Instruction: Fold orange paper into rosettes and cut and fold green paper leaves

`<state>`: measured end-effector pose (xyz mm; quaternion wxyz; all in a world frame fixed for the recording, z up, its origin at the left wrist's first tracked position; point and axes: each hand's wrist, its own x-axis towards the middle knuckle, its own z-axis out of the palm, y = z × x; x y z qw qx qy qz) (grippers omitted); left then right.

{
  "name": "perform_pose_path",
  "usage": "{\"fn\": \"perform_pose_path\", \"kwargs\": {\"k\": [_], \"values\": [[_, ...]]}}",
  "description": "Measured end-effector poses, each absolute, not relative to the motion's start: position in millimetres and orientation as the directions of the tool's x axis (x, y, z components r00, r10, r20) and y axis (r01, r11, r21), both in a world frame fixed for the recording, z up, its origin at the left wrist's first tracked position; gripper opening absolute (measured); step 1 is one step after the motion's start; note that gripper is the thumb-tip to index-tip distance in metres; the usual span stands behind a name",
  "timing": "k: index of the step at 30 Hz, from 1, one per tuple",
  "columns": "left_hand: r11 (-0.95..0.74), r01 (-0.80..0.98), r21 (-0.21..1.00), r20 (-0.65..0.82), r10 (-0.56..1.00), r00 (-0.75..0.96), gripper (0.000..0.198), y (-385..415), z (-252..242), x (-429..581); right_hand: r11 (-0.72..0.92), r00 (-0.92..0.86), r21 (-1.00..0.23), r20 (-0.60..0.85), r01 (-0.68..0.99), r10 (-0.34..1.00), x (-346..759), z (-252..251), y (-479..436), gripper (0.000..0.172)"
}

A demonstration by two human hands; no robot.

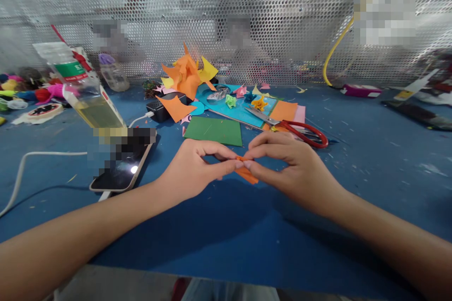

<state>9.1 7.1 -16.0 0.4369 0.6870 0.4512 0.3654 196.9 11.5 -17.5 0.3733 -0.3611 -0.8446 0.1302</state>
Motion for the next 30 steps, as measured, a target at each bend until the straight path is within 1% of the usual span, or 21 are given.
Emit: {"fn": "perform_pose_path", "kwargs": {"k": [2,5,8,10,12,17,21,24,26,28,30], "values": [[-0.192,0.277,0.942,0.092,0.937,0.336,0.019,7,-16,9,0.709,-0.462,-0.474,0.541,0.522,0.702,197,-17,11,0.013],[-0.208,0.218,0.953,0.122,0.928,0.353,0.017,5,-16,10,0.702,-0.460,-0.458,0.537,0.545,0.707,198,-17,10,0.015],[-0.239,0.201,0.950,0.162,0.926,0.340,0.015,4,-14,11,0.680,-0.421,-0.452,0.549,0.577,0.722,198,-18,10,0.009],[-0.247,0.218,0.944,0.171,0.934,0.315,0.016,3,-14,12,0.666,-0.387,-0.460,0.563,0.588,0.730,199,-19,10,0.006],[-0.251,0.242,0.937,0.177,0.941,0.290,0.018,3,-13,12,0.667,-0.373,-0.458,0.578,0.587,0.726,199,-20,11,0.007],[-0.283,0.332,0.900,0.188,0.939,0.289,0.014,4,-13,10,0.689,-0.411,-0.417,0.579,0.593,0.704,199,-21,8,0.011],[-0.336,0.384,0.860,0.211,0.920,0.331,0.011,4,-15,8,0.694,-0.457,-0.451,0.530,0.561,0.714,197,-19,5,0.012],[-0.368,0.390,0.844,0.247,0.913,0.326,0.008,3,-15,9,0.689,-0.451,-0.472,0.526,0.550,0.721,195,-17,3,0.012],[-0.380,0.387,0.840,0.285,0.917,0.280,0.008,2,-15,9,0.691,-0.432,-0.448,0.553,0.567,0.713,194,-17,2,0.009],[-0.391,0.383,0.837,0.324,0.918,0.231,0.010,2,-14,9,0.701,-0.418,-0.389,0.594,0.598,0.687,194,-17,1,0.004],[-0.415,0.376,0.829,0.358,0.909,0.214,0.010,2,-13,9,0.714,-0.417,-0.331,0.632,0.617,0.653,193,-17,1,0.004]]}}
